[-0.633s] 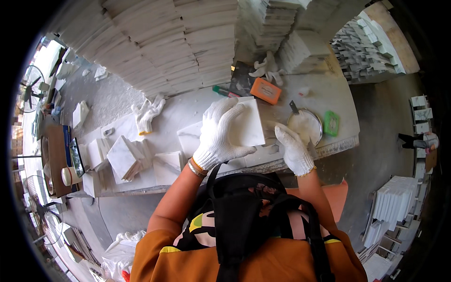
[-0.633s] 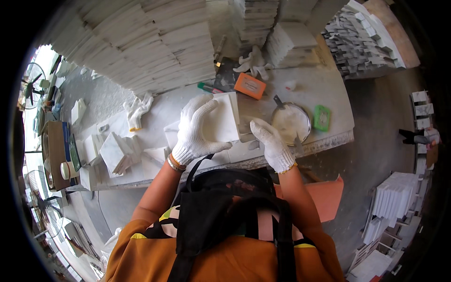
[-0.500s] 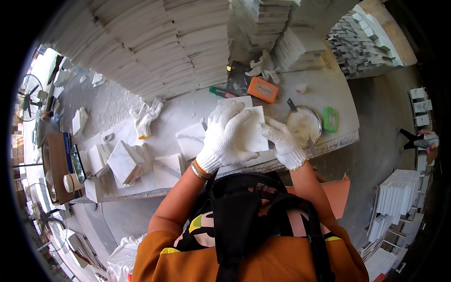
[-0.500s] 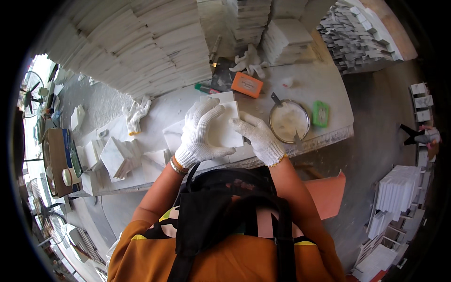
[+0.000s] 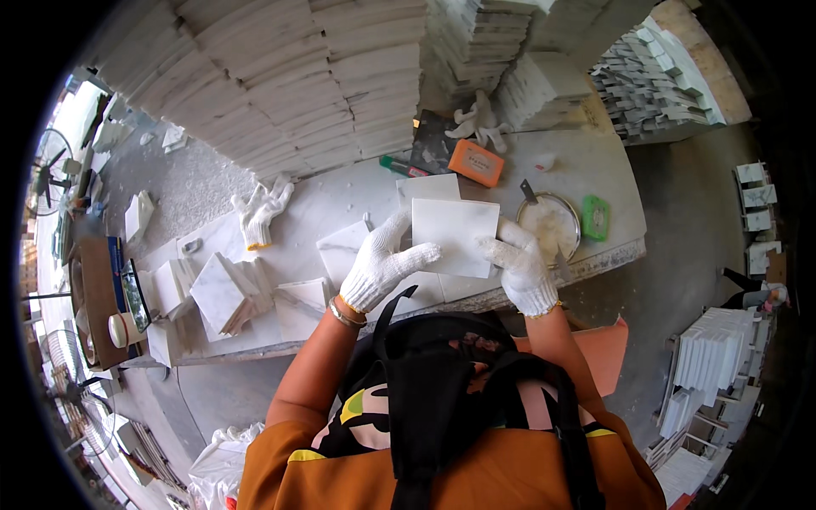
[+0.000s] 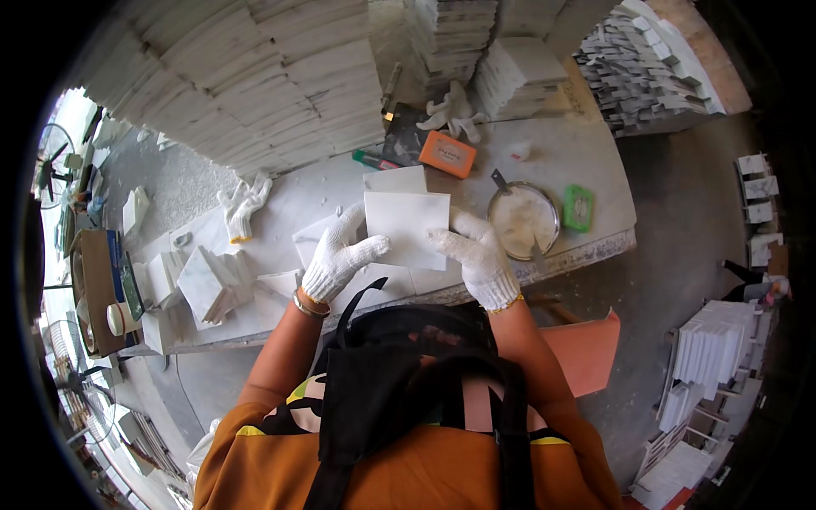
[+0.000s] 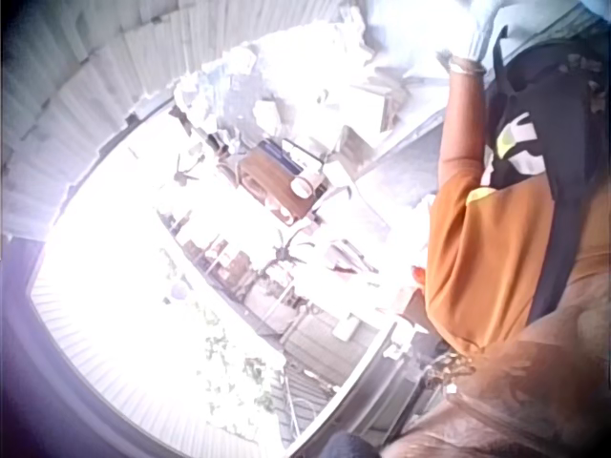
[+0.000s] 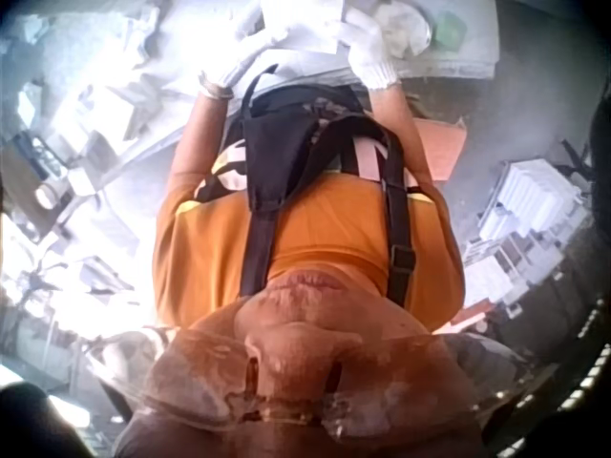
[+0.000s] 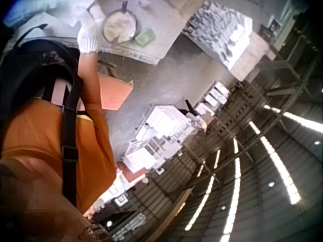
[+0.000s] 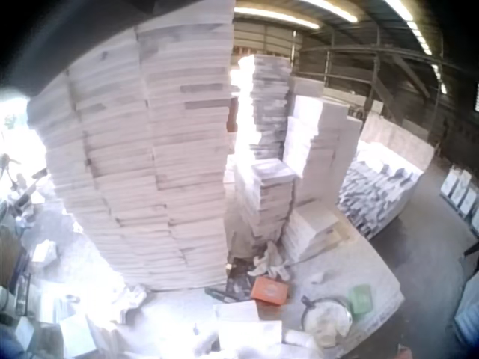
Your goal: The person applies a white paste to the edges of small white square tiles using a metal spatula, then uses a green sponge to wipe the edges. The person repeats this process for multiple tiles, stacking them on the table.
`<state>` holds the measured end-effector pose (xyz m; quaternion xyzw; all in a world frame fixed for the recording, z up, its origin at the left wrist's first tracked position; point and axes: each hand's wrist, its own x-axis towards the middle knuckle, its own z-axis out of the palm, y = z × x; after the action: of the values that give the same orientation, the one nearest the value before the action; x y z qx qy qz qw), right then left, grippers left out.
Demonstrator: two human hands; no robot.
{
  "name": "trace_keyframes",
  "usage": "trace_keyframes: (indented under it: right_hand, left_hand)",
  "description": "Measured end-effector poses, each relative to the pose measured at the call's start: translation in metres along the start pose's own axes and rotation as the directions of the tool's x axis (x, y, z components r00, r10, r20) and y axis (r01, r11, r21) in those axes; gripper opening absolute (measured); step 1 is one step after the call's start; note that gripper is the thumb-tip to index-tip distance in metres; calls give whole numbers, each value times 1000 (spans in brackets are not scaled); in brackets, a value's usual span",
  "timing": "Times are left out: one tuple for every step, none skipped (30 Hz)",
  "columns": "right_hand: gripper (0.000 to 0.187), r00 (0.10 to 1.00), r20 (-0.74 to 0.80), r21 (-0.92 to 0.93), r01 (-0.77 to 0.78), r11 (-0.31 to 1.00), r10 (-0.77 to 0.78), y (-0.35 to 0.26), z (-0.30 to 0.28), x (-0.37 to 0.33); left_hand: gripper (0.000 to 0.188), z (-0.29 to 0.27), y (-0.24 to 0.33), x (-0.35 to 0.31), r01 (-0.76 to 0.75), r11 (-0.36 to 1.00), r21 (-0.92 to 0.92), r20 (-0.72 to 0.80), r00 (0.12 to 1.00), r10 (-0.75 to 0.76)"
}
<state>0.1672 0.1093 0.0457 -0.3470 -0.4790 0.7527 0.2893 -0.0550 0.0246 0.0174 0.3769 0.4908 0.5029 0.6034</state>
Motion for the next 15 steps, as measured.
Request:
trace_keyframes:
  right_hand:
    - [38,1000,1,-40,-28,999,28,0,-1,0]
    - [38,998,1,-80,-56,995,56,0,-3,-1]
    - [38,996,0,-119,-84,989,84,0,-4,-2]
    - [37,998,5,-139,-63,988,65,0,-3,-2]
    - [37,999,10,-159,-43,986,45,-1,-3,-3]
    - [37,1000,15,-179,-23,984,26,-2,-2,-3]
    - [36,999,-9,-183,-48,982,48,-7,-2,-4]
    - [36,997,-32,-186,-74,980,70,-15,-3,-5]
    - [35,994,-55,-189,-101,977,92,-20,-4,-4]
    - [35,996,-92,-219,-31,975,11,-22,-4,-3]
    - [35,989,-126,-252,37,967,-71,-24,-5,-1]
    - [35,976,-157,-287,103,952,-153,-26,-6,1]
    - [35,983,-119,-273,101,957,-138,-32,-7,3]
    - [35,981,-108,-286,127,950,-164,-33,-6,7]
    - [35,977,-97,-298,153,942,-190,-32,-2,11]
  left_hand:
    - [65,8,-2,0,-83,995,57,-91,992,88]
    - [59,9,0,0,-55,998,23,-115,992,57]
    - [54,10,3,-1,-27,1000,-11,-138,990,25]
    - [48,11,6,-2,3,999,-47,-157,987,-10]
    - [44,13,7,-2,-7,999,-35,-173,985,1]
    - [39,16,8,-3,-16,1000,-23,-188,982,11]
    - [35,18,10,-5,-27,1000,-9,-206,978,25]
    - [35,20,10,-6,-45,999,-22,-213,976,39]
    - [35,22,11,-7,-63,997,-36,-221,974,53]
    - [35,24,12,-6,-80,996,-49,-224,972,67]
    - [34,25,12,-6,-90,996,-14,-236,968,85]
    - [33,26,13,-5,-101,995,21,-248,963,103]
    - [32,26,13,-5,-110,992,59,-262,957,122]
    - [33,26,11,-5,-99,991,90,-243,963,118]
    - [33,26,9,-5,-89,989,121,-223,968,114]
